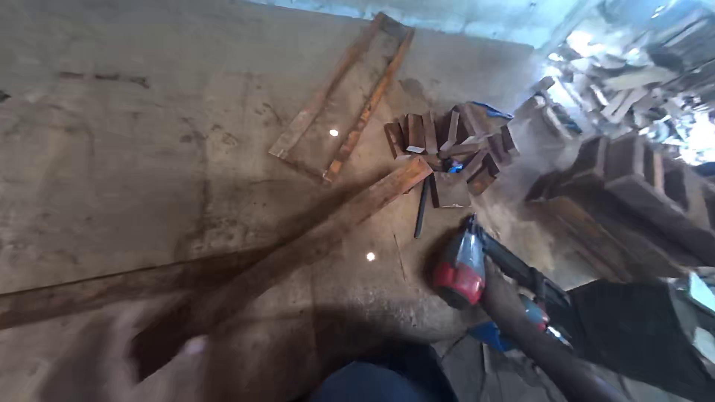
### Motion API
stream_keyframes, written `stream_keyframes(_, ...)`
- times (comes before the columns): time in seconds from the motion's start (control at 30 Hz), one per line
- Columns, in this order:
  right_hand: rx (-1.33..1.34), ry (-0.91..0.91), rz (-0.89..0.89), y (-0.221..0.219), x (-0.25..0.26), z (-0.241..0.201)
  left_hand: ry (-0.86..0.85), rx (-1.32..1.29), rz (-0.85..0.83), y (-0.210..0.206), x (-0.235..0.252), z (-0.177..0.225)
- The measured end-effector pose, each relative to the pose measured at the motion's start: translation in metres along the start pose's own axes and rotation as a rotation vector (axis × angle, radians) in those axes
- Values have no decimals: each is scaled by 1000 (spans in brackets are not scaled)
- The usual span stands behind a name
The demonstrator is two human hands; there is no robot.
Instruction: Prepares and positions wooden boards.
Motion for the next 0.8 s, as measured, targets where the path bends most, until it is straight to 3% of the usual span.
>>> stream_keyframes(0.13,58,83,-23,27,32,7,-184,167,-185,-95,64,90)
stream_keyframes(0.2,128,129,102,29,39,20,-209,246,-238,-131,92,99)
stream_keyframes(0.3,348,189,358,46,6,22,-140,321,-385,-164,115,92)
stream_keyframes(0.4,630,261,513,41,-52,0,-99,323,-514,-162,118,84)
stream_keyframes(0.6,1224,273,407,-1,-140,-67,-159,84,-910,-106,88,49)
stream_keyframes(0.8,986,462,283,6,-175,-116,-230,-185,-1224,-98,32,-21)
Point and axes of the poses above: each hand's wrist, its own x-axis towards the middle knuckle, its own y-axis out of the back of the hand, z = x × y, the point moved 8 cm from there along x, towards the middle knuckle, and after that the axes turned 7 degrees about -y, right-handed, at the moved point
